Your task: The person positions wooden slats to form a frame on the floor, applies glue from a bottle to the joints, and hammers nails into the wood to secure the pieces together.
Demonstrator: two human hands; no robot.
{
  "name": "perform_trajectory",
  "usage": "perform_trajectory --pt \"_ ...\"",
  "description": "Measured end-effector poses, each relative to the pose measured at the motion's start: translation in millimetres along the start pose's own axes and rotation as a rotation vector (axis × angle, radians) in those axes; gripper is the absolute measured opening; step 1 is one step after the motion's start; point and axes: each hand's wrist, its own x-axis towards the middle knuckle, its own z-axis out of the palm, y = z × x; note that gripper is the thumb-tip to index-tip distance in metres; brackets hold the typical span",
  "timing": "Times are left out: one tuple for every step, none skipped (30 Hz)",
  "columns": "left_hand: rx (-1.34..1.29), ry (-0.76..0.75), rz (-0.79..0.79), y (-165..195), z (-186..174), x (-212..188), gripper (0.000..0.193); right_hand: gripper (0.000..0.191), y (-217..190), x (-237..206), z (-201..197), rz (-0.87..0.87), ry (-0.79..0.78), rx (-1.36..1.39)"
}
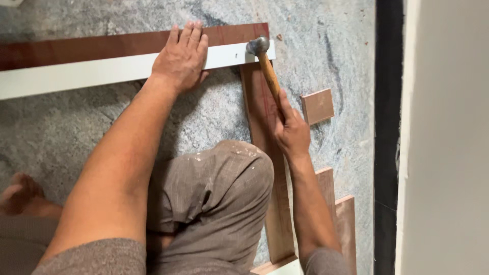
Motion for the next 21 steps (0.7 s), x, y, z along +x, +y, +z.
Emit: perform_trajectory --pt "0.011 -0.006 0.009 -0.6 -0.2 0.4 0.087 0.071 0.5 -1.3 -5.5 -0.017 0.083 -0.033" --pt "0.027 -0.013 0.009 -0.6 0.2 -0.2 0.088 0.069 0.4 -4.6 -12.7 0.025 0.11 0.085" --pt "0.028 -0.032 0.004 -0.4 1.6 -0.7 0.088 0.067 1.2 -10.6 -22.0 0.067 0.117 0.202" --pt "0.027 -0.018 0.006 -0.3 3.3 -2.2 0.088 0.065 0.7 -17.6 -29.4 0.123 0.106 0.317" --pt "0.018 -0.012 0.011 0.1 5.2 -3.0 0.087 0.068 0.4 -22.3 -32.9 0.094 0.201 0.391" --pt "0.009 0.0 0.019 0.9 5.7 -3.7 0.087 0.071 0.0 -25.2 -33.2 0.063 0.3 0.46" --pt "0.017 0.024 0.02 1.7 7.6 -4.5 0.087 0.073 -0.6 -26.3 -30.7 0.024 0.414 0.529" --pt "0.033 0.055 0.019 2.0 8.0 -4.3 0.086 0.073 -1.4 -23.0 -22.7 -0.032 0.381 0.504" --pt "0.051 0.087 0.018 2.3 7.2 -4.4 0.086 0.073 -3.5 -17.9 -11.4 -0.087 0.348 0.479" --pt "0.039 0.071 0.018 2.8 5.8 -3.7 0.088 0.073 -4.5 -12.5 -2.6 -0.147 0.319 0.455" --pt "0.036 0.057 0.017 2.3 3.4 -2.8 0.089 0.073 -6.1 -7.2 4.6 -0.109 0.195 0.26" --pt "0.033 0.042 0.016 2.3 1.1 -2.4 0.09 0.076 -8.2 -4.0 9.6 -0.069 0.072 0.066" --pt "0.013 0.032 0.008 1.6 -1.3 -1.2 0.09 0.079 -8.5 -0.9 10.7 -0.027 -0.059 -0.134" --pt "-0.011 0.021 0.01 1.6 -2.9 -1.5 0.09 0.077 -11.0 -1.3 5.9 -0.052 -0.026 -0.078" --pt "-0.019 0.019 0.012 0.3 -4.1 0.0 0.09 0.074 -8.7 -3.0 1.1 -0.083 0.024 -0.018" --pt "-0.028 0.039 0.019 -0.8 -4.6 -0.9 0.089 0.072 -8.7 -8.3 -5.7 -0.112 0.058 0.046" --pt "-0.058 0.053 0.017 -1.0 -3.8 -0.9 0.089 0.067 -7.0 -13.6 -15.1 -0.03 0.079 0.147" --pt "-0.077 0.06 0.01 -1.8 -2.5 -2.5 0.088 0.061 -6.8 -18.4 -22.0 0.053 0.099 0.26" --pt "-0.043 0.066 0.013 -2.3 -0.8 -3.5 0.088 0.055 -7.8 -22.5 -25.4 0.147 0.114 0.379" --pt "-0.03 0.069 0.022 -2.2 1.0 -4.6 0.088 0.06 -9.5 -24.6 -26.5 0.142 0.215 0.465" --pt "-0.016 0.085 0.031 -1.3 2.2 -5.1 0.088 0.064 -11.6 -24.1 -24.5 0.128 0.326 0.543"
